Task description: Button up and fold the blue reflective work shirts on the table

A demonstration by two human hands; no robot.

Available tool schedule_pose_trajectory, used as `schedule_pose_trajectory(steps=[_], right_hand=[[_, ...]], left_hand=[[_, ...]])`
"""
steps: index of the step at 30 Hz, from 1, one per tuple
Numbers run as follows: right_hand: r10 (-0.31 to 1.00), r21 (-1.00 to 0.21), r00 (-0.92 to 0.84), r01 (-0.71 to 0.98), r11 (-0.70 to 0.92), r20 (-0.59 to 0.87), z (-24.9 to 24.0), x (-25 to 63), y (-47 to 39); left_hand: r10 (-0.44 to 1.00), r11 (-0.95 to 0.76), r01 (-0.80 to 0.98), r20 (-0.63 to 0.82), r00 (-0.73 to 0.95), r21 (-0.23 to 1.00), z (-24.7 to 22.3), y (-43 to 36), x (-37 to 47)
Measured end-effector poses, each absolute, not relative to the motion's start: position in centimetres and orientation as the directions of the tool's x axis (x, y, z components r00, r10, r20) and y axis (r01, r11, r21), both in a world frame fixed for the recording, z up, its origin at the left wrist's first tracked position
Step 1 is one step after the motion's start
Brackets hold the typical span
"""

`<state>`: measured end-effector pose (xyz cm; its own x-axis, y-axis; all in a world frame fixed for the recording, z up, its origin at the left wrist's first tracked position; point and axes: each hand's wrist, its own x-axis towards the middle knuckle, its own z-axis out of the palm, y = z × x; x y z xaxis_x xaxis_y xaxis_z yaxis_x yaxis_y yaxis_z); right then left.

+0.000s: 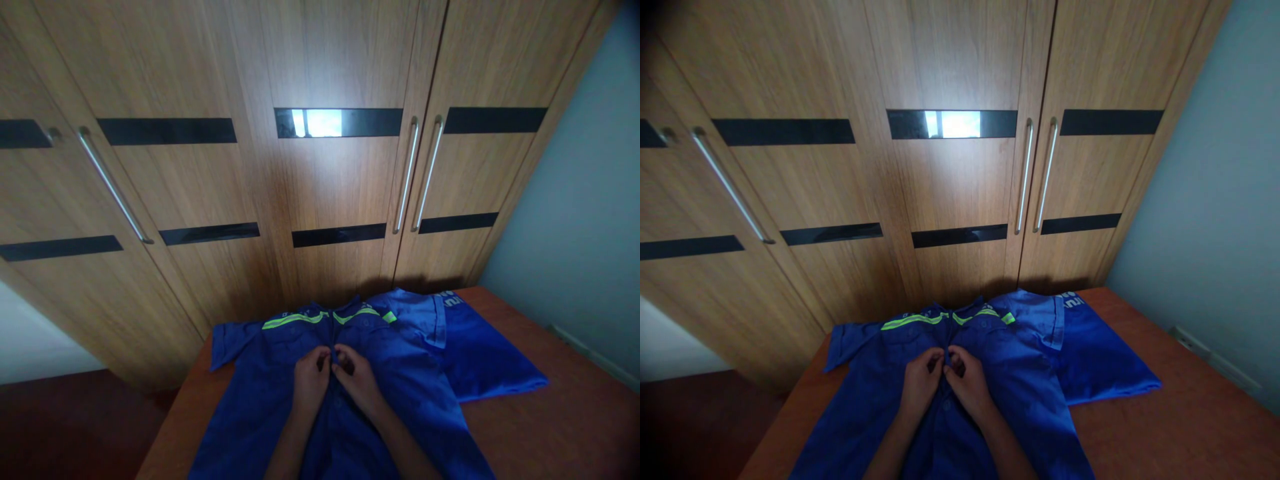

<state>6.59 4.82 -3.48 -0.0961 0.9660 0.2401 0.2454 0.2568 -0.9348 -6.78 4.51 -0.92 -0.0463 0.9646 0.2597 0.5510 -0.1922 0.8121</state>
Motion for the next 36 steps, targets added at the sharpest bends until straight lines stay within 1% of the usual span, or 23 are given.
schedule_pose_trajectory(steps=[4, 6, 10, 12, 15, 18, 20, 22, 25, 31, 34, 36], right_hand=[[0.965, -0.921, -0.121, 0.292, 0.259, 0.233, -3.9, 6.3, 4.9], [0.965, -0.902, -0.128, 0.344, 0.261, 0.230, -4.0, 6.2, 4.8], [0.952, -0.809, -0.183, 0.503, 0.304, 0.244, -3.7, 6.1, 4.1], [0.935, -0.779, -0.227, 0.518, 0.353, 0.273, -3.4, 6.1, 3.8], [0.920, -0.801, -0.269, 0.459, 0.384, 0.286, -3.1, 6.2, 3.6], [0.926, -0.889, -0.282, 0.311, 0.337, 0.253, -3.1, 6.4, 4.0], [0.940, -0.931, -0.245, 0.220, 0.293, 0.238, -3.1, 6.5, 4.3], [0.953, -0.938, -0.183, 0.210, 0.278, 0.241, -3.0, 6.5, 4.4], [0.947, -0.899, -0.124, 0.299, 0.319, 0.295, -3.0, 6.4, 4.4], [0.912, -0.762, -0.094, 0.520, 0.387, 0.400, -2.5, 6.8, 5.0], [0.903, -0.690, -0.127, 0.604, 0.399, 0.411, -2.3, 7.0, 5.6], [0.907, -0.681, -0.153, 0.615, 0.398, 0.392, -2.4, 7.1, 5.9]], left_hand=[[0.974, -0.157, 0.497, 0.218, -0.066, 0.854, -1.1, 4.8, -7.0], [0.978, -0.147, 0.464, 0.198, -0.061, 0.873, -1.1, 4.9, -7.2], [0.985, -0.134, 0.406, 0.167, -0.047, 0.904, -1.1, 4.9, -7.3], [0.987, -0.122, 0.383, 0.153, -0.051, 0.916, -1.1, 4.8, -7.2], [0.988, -0.100, 0.356, 0.134, -0.071, 0.929, -1.2, 4.9, -7.1], [0.987, -0.087, 0.341, 0.128, -0.100, 0.936, -1.3, 5.1, -7.1], [0.986, -0.086, 0.336, 0.129, -0.106, 0.938, -1.3, 5.2, -7.2], [0.986, -0.089, 0.336, 0.131, -0.104, 0.938, -1.3, 5.3, -7.2], [0.985, -0.097, 0.348, 0.141, -0.104, 0.933, -1.3, 5.3, -7.2], [0.981, -0.127, 0.404, 0.175, -0.086, 0.906, -1.6, 5.3, -6.9], [0.978, -0.148, 0.443, 0.197, -0.068, 0.885, -1.6, 5.2, -6.9], [0.976, -0.157, 0.474, 0.210, -0.059, 0.866, -1.5, 5.0, -6.9]])
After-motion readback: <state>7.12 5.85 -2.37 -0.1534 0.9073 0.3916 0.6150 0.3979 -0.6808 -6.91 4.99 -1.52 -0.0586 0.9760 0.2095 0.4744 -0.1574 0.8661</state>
